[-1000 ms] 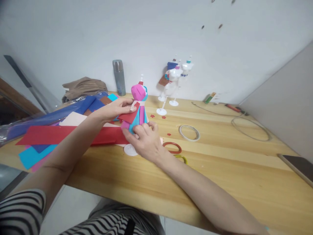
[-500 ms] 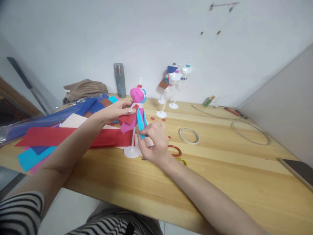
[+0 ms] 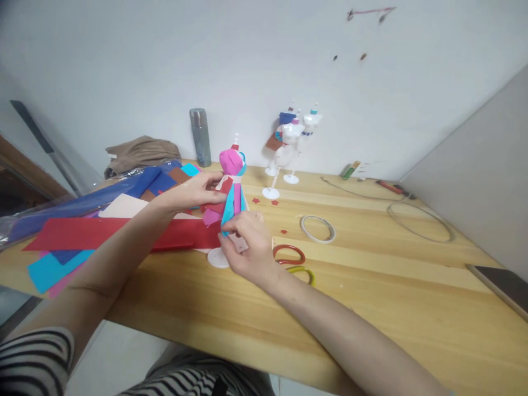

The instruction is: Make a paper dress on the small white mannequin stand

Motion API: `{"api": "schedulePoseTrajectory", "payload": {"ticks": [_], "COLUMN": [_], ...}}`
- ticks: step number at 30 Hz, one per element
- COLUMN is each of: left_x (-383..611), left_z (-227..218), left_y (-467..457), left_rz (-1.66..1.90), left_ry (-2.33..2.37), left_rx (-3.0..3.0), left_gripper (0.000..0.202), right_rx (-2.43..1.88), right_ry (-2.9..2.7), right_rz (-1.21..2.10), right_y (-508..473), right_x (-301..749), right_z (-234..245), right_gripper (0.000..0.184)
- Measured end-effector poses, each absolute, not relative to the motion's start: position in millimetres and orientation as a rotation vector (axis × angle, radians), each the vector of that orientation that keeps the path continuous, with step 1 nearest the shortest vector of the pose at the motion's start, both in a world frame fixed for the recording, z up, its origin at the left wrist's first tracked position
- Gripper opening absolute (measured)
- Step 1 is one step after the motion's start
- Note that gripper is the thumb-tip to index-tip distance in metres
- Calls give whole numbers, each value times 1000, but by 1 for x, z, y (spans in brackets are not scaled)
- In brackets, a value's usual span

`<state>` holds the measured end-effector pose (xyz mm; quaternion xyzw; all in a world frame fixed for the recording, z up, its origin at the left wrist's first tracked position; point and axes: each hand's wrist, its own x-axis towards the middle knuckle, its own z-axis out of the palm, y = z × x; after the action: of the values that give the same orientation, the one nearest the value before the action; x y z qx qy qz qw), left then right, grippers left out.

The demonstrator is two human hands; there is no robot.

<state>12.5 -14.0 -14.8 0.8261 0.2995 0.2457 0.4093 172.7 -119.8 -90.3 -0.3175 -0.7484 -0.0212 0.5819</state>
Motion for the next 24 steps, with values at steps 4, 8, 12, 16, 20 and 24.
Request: {"api": "schedulePoseTrajectory", "payload": {"ticks": [4,8,12,16,20,24], "left_x": [13,10,9,8,8,10], "left_z": [-12,-12,-13,-13,-12,-12], "left_y": [-18,-16,-13,-13,-12,-13], "left_rz": [584,562,513,490,494,486], "left_ry": [783,781,806,840,817,784], "left_rx": [2156,2264,2318,2322,2331,2320], "left_gripper": [25,32,31,36,47,42], "right_rx": [-770,-791,-794,-737,-706,-819], "right_ry": [-1806,-1841,-1851,-1859,-1734,-1619], "right_rz": [-65,-57,-46,-17,-37,-5], "right_y": [-118,-113,-112,-114,-112,-103], "right_x": [171,171,171,173,181,186], "right_z": [-94,-100,-102,-95,-83,-76], "right_gripper": [15,16,14,8,12,16]}}
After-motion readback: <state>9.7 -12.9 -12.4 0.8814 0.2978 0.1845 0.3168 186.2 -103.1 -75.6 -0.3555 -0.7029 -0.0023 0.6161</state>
